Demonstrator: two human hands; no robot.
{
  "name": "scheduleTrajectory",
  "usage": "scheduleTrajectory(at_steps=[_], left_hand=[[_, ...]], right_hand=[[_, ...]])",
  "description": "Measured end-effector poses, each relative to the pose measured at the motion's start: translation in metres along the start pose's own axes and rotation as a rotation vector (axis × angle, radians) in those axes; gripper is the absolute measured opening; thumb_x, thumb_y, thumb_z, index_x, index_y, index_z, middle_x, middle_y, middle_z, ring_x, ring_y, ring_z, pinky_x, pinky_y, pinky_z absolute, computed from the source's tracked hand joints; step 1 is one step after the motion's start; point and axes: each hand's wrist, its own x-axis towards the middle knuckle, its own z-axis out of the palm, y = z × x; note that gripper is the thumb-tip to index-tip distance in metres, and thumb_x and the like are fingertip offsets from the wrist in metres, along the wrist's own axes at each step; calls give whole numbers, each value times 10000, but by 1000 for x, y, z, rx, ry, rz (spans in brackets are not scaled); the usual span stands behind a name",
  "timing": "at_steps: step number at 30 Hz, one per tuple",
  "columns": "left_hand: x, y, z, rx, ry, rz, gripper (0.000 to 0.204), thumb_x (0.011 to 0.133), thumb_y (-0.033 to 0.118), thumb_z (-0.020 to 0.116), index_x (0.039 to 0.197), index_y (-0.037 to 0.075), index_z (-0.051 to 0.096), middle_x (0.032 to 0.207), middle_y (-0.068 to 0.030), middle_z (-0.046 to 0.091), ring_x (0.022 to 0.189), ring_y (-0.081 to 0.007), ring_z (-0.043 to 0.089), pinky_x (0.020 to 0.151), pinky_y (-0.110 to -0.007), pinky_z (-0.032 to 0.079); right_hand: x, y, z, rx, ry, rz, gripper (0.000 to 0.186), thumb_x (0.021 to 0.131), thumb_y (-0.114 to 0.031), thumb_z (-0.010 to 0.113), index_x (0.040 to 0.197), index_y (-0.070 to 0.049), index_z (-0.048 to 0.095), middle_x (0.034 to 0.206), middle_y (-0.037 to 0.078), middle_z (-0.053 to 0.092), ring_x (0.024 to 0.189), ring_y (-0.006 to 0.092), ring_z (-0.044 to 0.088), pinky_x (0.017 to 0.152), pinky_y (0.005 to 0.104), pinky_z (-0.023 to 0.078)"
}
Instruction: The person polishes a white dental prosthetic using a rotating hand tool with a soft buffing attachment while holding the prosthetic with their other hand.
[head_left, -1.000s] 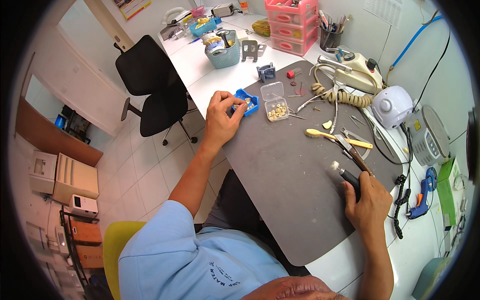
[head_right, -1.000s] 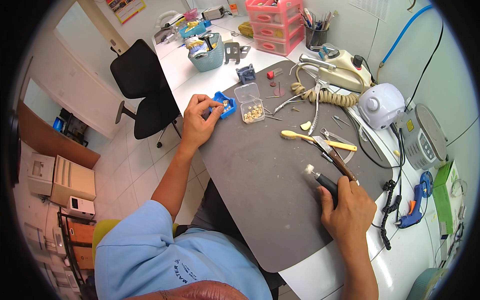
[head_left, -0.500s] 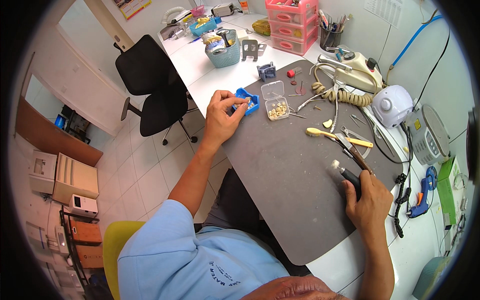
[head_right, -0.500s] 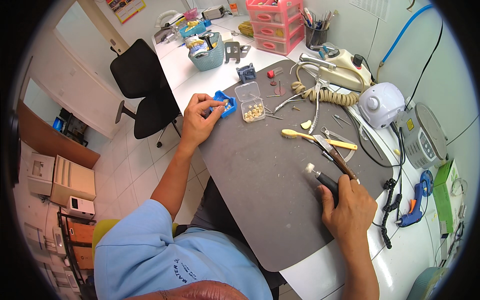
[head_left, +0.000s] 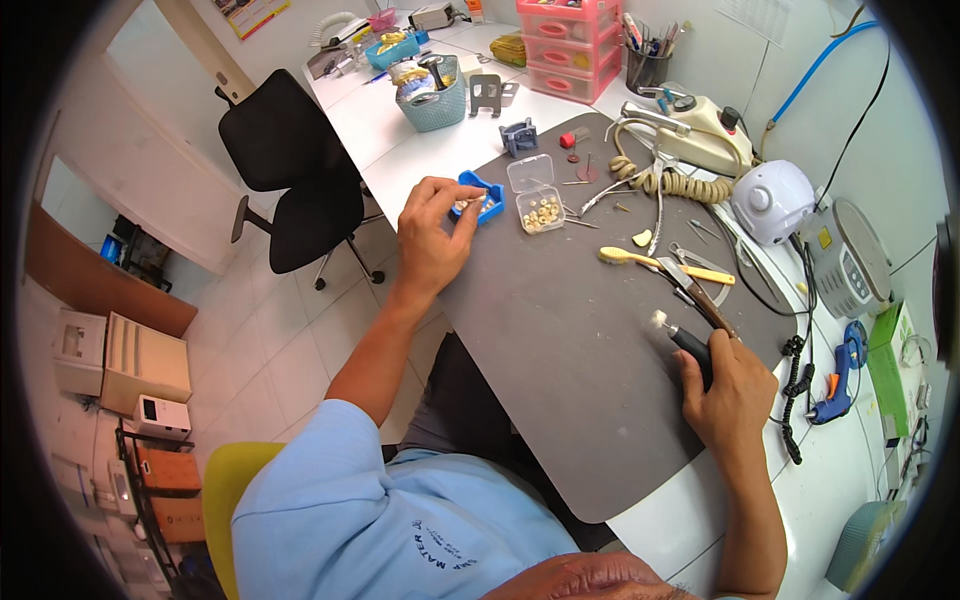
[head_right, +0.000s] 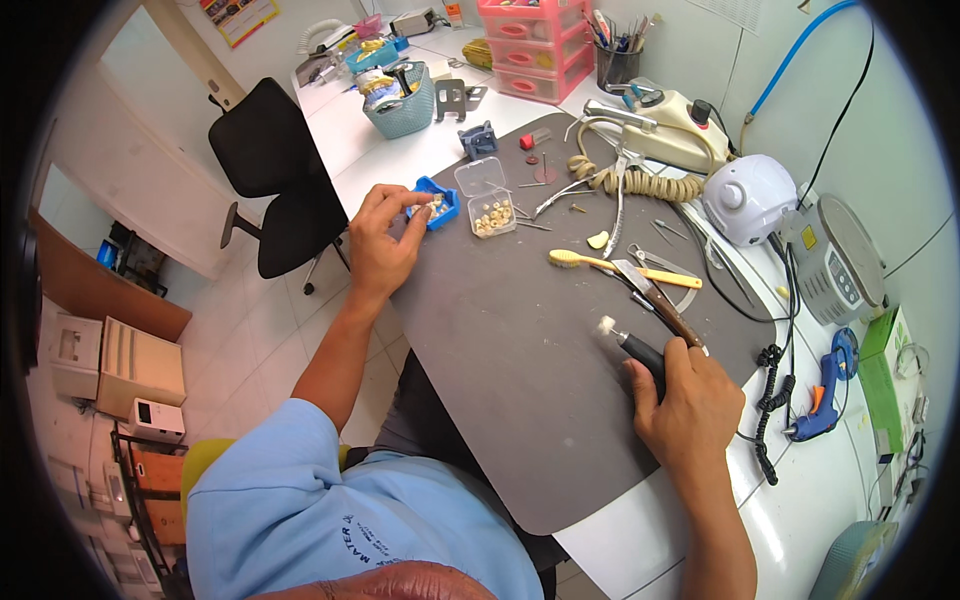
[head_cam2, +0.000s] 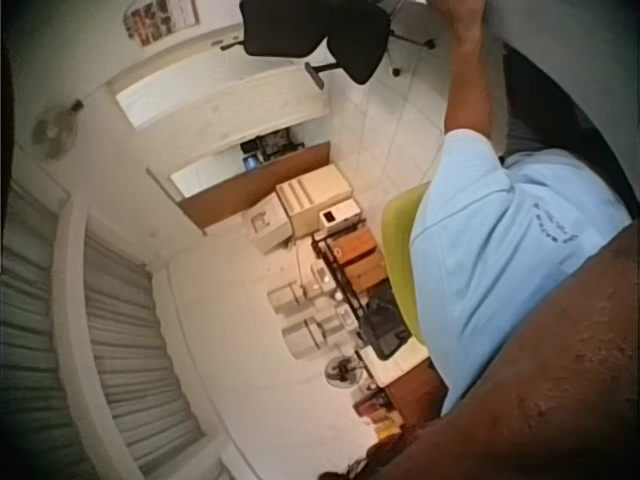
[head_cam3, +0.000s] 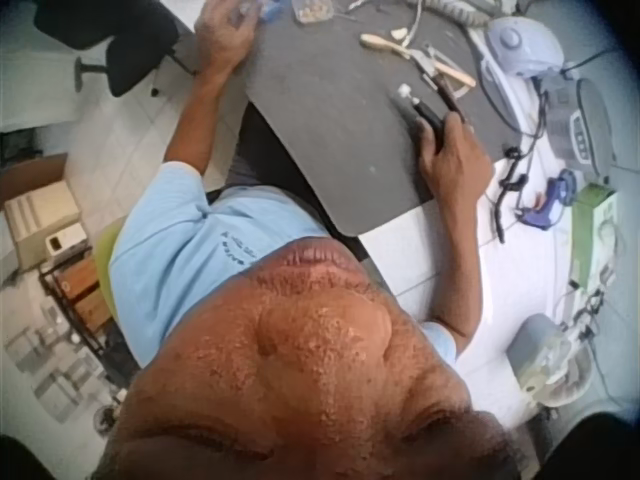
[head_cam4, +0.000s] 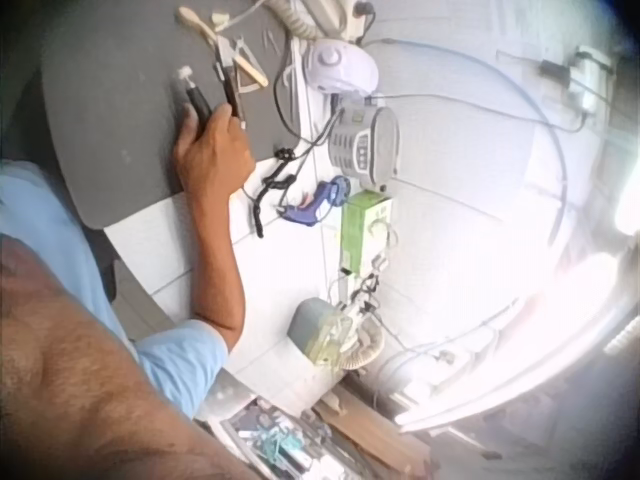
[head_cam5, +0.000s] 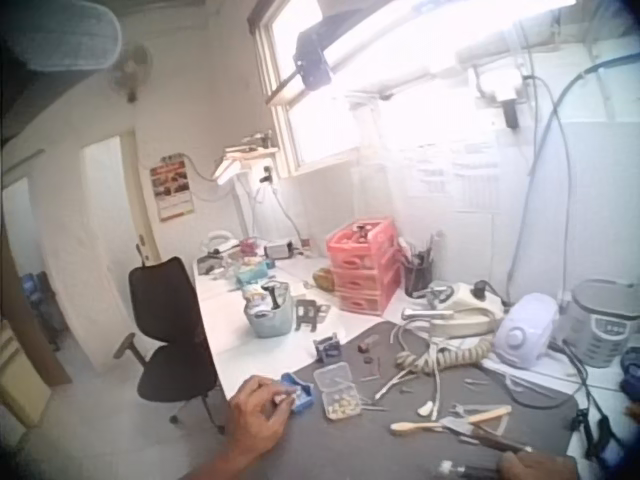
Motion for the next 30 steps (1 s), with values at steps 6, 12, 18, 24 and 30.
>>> scheduleTrajectory(at_steps=[6, 12, 18, 24, 30], left_hand=[[12, 25, -9, -92, -259, 55, 117, 959, 50, 816, 1070, 66, 849, 957, -96, 775, 810, -211, 720, 713, -345, 562], [36, 42, -2, 46, -447, 131, 101, 989, 153, 804, 1063, 100, 849, 992, -70, 781, 823, -277, 746, 771, -385, 588], [43, 49, 20, 148, -556, 136, 122, 998, 198, 777, 1057, 114, 844, 990, -71, 779, 853, -309, 760, 795, -427, 597], [41, 46, 32, 140, -531, 117, 137, 999, 197, 768, 1064, 103, 844, 1000, -84, 781, 872, -334, 767, 804, -457, 607], [44, 53, 37, 123, -548, 101, 152, 986, 213, 786, 1053, 95, 855, 1001, -99, 779, 880, -345, 766, 813, -459, 605]], right_hand=[[0, 0, 0, -4, -15, 9, 435, 973, -415, 828, 888, -67, 580, 761, 112, 613, 702, 350, 652, 594, 484, 467], [1, 1, -1, -4, -23, 13, 437, 975, -417, 827, 884, -68, 580, 761, 112, 614, 698, 351, 652, 590, 489, 469], [1, 0, -1, -6, -15, 8, 435, 978, -422, 823, 888, -72, 581, 758, 107, 615, 693, 343, 655, 583, 482, 473], [0, 1, 0, -20, -20, 8, 447, 976, -438, 826, 887, -75, 581, 754, 102, 613, 685, 337, 652, 577, 483, 474], [0, 0, -1, -5, -14, 2, 448, 981, -437, 821, 883, -76, 576, 748, 100, 605, 677, 330, 648, 569, 476, 470]])
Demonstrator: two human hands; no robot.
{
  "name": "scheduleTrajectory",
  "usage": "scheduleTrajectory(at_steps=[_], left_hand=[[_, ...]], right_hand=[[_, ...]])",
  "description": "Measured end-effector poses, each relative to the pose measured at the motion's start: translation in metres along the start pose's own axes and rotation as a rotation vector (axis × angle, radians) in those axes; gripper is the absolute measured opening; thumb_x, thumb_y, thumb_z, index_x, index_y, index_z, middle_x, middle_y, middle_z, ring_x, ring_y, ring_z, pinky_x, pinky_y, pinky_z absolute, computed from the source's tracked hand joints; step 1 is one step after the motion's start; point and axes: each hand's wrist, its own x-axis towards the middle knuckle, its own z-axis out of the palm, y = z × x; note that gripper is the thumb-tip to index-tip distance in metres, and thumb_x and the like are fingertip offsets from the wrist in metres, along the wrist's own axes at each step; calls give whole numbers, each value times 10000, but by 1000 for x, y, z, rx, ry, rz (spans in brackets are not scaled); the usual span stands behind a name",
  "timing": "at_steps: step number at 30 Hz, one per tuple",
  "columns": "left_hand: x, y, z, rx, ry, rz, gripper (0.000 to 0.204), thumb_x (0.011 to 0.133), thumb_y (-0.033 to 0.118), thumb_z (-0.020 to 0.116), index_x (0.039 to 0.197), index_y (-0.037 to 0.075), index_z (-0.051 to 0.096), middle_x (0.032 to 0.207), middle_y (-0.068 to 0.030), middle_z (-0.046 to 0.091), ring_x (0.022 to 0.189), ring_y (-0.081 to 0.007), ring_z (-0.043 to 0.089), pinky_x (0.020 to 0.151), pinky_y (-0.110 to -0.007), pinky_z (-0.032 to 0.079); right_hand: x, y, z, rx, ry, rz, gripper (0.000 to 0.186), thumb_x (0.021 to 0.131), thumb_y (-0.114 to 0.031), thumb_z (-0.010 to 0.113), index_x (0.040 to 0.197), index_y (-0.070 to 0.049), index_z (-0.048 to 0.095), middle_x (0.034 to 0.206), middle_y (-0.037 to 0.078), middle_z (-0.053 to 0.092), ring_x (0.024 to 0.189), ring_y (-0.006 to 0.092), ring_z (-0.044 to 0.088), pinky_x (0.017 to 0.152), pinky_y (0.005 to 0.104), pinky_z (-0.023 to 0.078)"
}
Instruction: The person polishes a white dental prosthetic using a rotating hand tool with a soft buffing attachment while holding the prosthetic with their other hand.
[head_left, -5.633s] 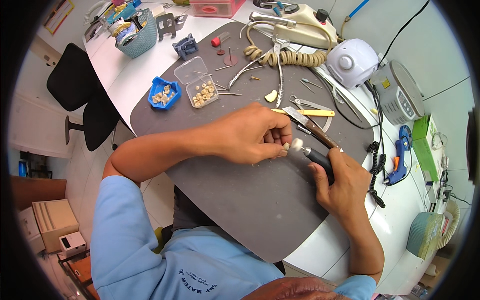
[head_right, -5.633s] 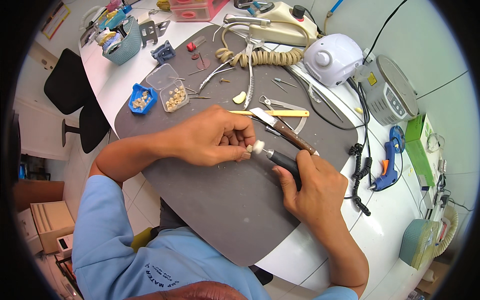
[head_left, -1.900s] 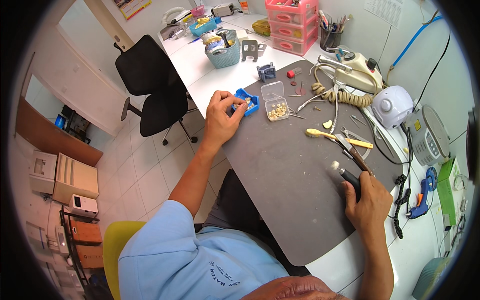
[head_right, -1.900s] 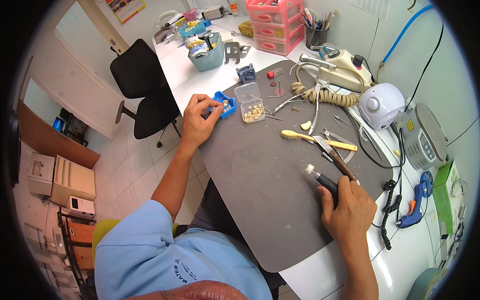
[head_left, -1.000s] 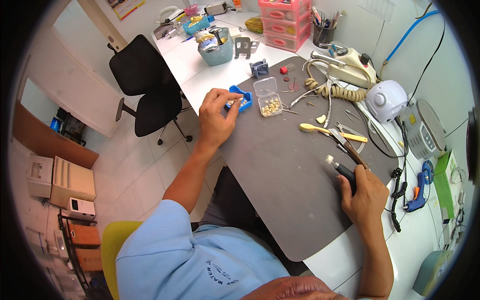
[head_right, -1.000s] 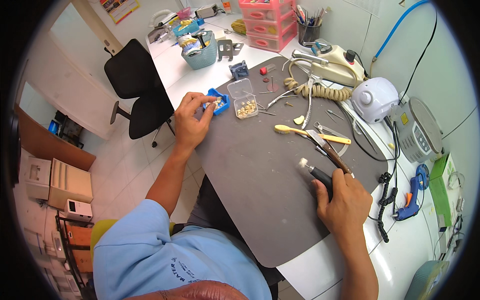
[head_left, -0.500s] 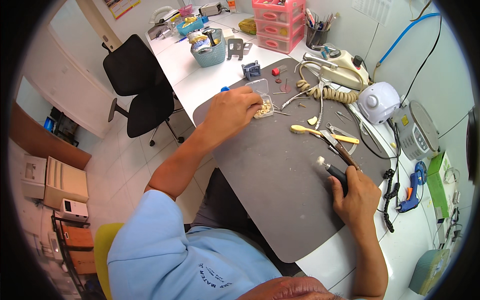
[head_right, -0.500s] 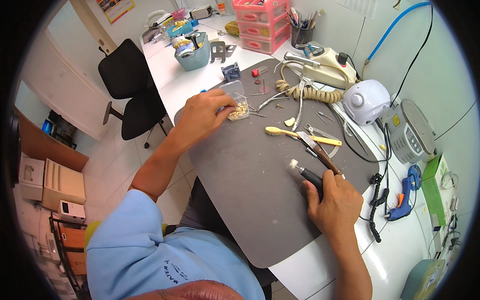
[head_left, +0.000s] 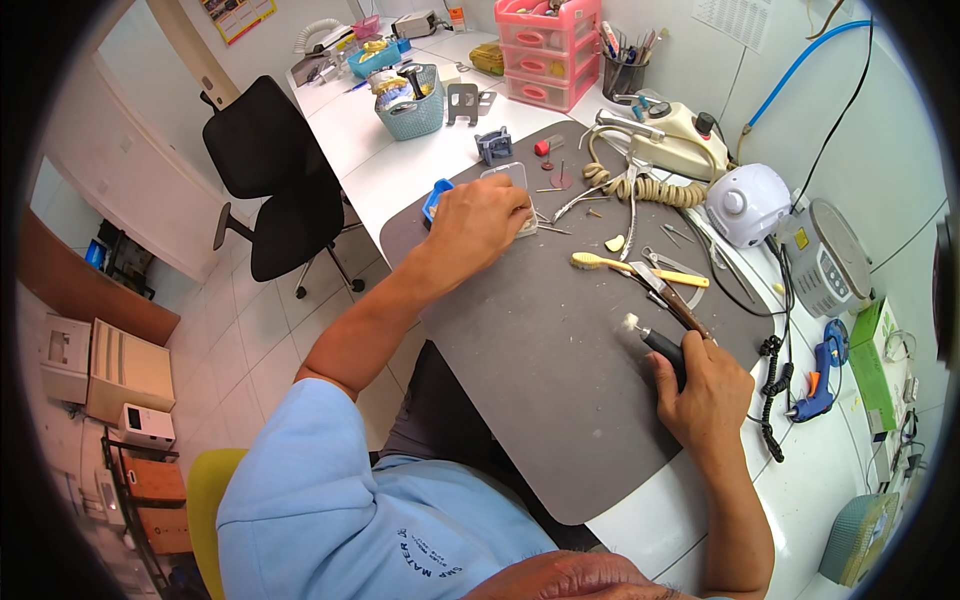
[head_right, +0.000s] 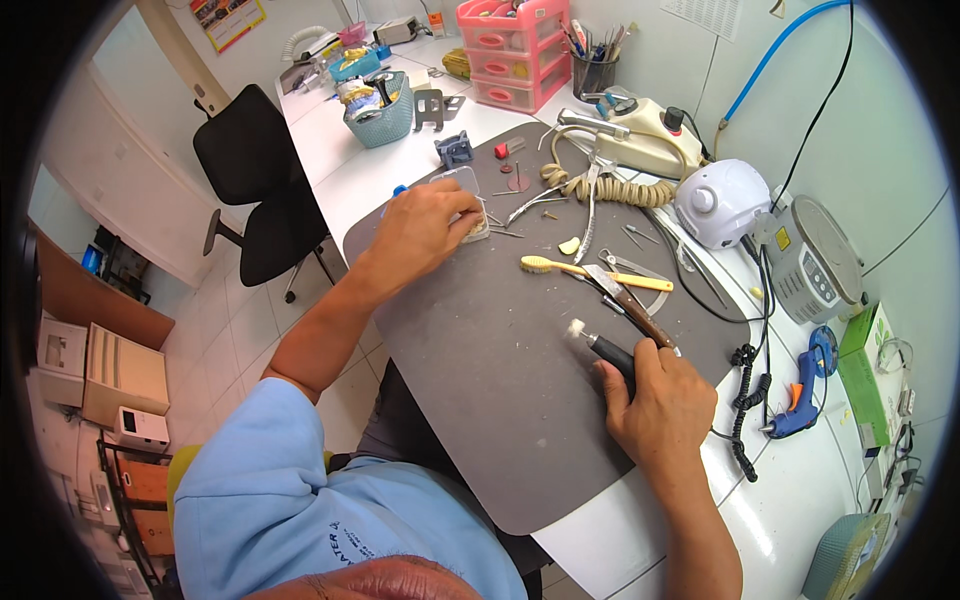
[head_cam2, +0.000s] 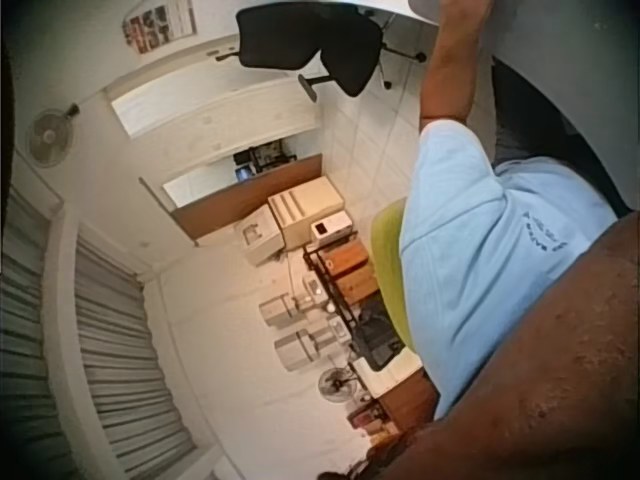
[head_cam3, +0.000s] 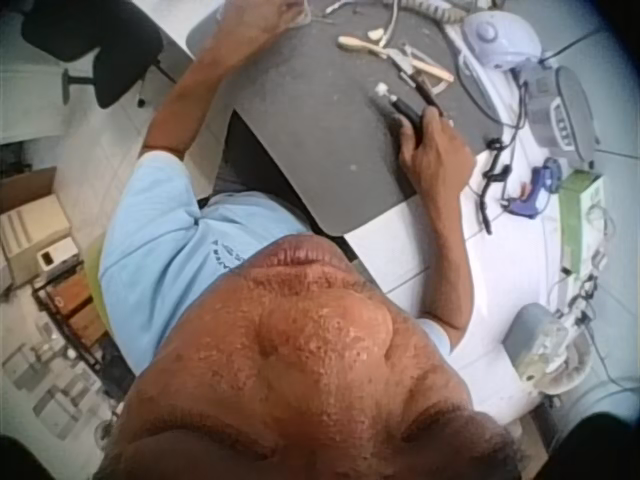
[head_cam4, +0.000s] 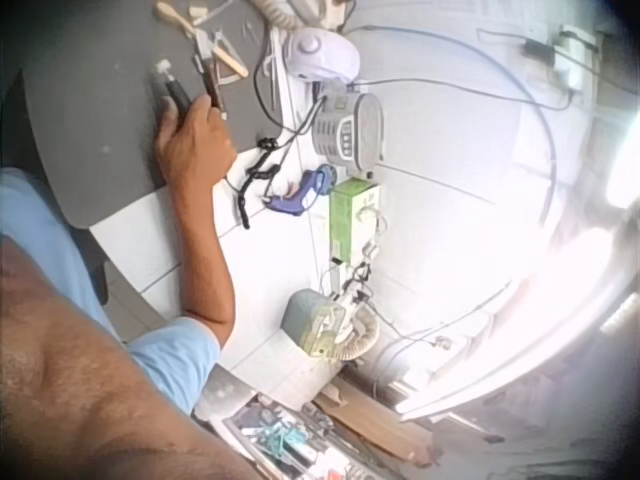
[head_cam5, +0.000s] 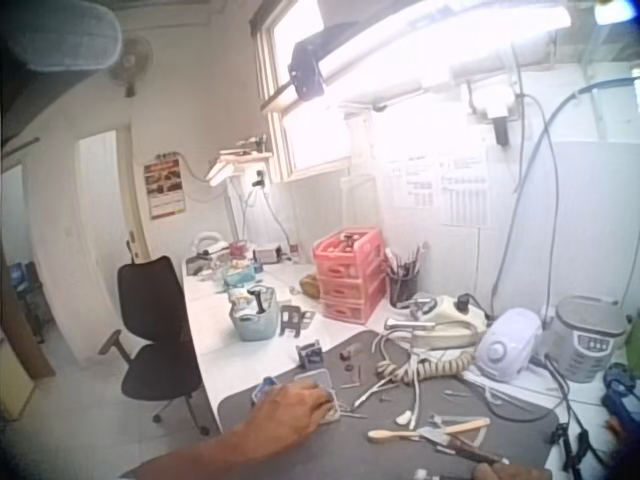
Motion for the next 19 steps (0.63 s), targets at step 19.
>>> scheduleTrajectory(at_steps=[19], left_hand=[[18, -2, 2, -10, -154, -37, 152, 911, 195, 818, 980, 60, 815, 983, -123, 784, 958, -323, 773, 851, -455, 596]], right_hand=[[1, -1, -1, -15, -12, -2, 449, 983, -440, 817, 878, -75, 577, 746, 110, 613, 682, 337, 655, 580, 484, 475]])
